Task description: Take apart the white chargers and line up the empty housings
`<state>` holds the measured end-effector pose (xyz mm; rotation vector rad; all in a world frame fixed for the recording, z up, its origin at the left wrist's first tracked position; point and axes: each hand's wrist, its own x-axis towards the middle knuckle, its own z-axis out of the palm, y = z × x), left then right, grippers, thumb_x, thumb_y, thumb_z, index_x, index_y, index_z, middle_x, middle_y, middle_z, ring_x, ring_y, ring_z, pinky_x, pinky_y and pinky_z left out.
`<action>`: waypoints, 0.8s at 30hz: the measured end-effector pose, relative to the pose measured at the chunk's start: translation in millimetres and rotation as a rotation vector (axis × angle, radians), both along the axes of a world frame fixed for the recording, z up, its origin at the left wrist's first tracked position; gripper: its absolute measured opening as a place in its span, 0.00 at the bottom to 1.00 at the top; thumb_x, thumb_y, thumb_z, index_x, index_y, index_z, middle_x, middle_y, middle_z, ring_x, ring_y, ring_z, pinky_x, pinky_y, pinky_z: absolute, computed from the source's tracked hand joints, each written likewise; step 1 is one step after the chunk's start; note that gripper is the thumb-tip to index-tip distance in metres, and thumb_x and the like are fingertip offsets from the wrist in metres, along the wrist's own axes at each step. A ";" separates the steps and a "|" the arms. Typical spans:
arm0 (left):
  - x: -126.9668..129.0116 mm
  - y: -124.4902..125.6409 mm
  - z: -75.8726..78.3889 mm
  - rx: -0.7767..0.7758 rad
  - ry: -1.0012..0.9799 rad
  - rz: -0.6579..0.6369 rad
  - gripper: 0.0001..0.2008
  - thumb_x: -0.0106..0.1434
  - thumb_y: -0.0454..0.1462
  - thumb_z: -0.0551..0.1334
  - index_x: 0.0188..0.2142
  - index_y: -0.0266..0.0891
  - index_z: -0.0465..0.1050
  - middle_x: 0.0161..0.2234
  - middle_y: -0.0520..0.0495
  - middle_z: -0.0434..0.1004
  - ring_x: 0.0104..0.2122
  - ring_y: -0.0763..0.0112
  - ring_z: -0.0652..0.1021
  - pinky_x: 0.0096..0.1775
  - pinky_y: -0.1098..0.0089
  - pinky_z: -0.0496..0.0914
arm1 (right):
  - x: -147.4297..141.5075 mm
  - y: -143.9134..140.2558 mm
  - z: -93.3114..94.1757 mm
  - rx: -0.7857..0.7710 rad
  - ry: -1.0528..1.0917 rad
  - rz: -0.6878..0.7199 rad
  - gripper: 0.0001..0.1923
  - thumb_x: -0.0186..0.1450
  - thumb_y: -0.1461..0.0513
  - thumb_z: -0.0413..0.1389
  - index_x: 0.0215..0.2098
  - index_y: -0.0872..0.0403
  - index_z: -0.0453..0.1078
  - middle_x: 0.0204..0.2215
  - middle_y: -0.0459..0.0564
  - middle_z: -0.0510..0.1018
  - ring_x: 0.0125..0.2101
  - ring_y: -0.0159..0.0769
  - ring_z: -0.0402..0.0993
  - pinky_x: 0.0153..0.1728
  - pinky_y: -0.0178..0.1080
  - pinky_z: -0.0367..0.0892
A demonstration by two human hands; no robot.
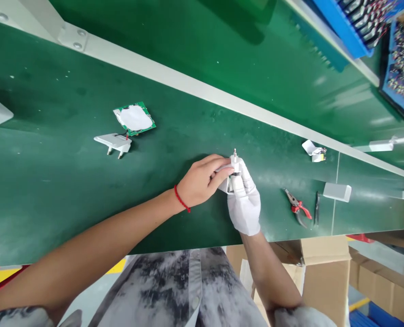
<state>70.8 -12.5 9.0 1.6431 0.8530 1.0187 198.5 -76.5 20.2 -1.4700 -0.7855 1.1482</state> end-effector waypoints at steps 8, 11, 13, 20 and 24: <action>-0.2 1.0 -1.6 0.062 0.056 0.019 0.13 0.72 0.40 0.53 0.44 0.37 0.75 0.42 0.44 0.79 0.40 0.70 0.79 0.45 0.70 0.75 | 1.4 6.0 0.7 0.043 -0.057 0.043 0.23 0.67 0.57 0.55 0.60 0.44 0.66 0.62 0.46 0.68 0.62 0.42 0.64 0.64 0.54 0.60; 0.3 0.9 -1.3 0.055 0.063 0.002 0.14 0.72 0.39 0.53 0.42 0.36 0.76 0.40 0.45 0.79 0.39 0.71 0.80 0.46 0.70 0.75 | 9.9 -0.4 1.9 0.004 -0.017 0.146 0.28 0.65 0.57 0.56 0.64 0.40 0.61 0.66 0.43 0.61 0.64 0.41 0.60 0.64 0.55 0.58; 0.7 0.8 -0.6 0.073 0.074 -0.006 0.14 0.72 0.38 0.53 0.39 0.36 0.76 0.38 0.45 0.80 0.38 0.71 0.80 0.46 0.70 0.74 | 14.2 -5.8 0.2 0.010 -0.013 0.182 0.32 0.64 0.57 0.57 0.65 0.38 0.58 0.67 0.41 0.57 0.65 0.42 0.59 0.64 0.54 0.58; 0.9 1.8 0.6 0.088 0.068 0.004 0.13 0.72 0.37 0.53 0.38 0.36 0.75 0.37 0.46 0.79 0.37 0.72 0.80 0.44 0.72 0.75 | 9.2 -9.1 -4.7 0.054 0.057 0.084 0.25 0.66 0.60 0.56 0.61 0.35 0.64 0.64 0.41 0.65 0.61 0.38 0.66 0.64 0.53 0.58; 0.6 2.1 0.5 0.076 0.077 -0.002 0.14 0.72 0.37 0.52 0.39 0.36 0.75 0.38 0.46 0.79 0.37 0.72 0.80 0.44 0.71 0.75 | 2.8 -0.1 -6.3 0.080 0.018 0.004 0.23 0.67 0.58 0.56 0.59 0.39 0.67 0.62 0.43 0.68 0.60 0.39 0.68 0.62 0.51 0.62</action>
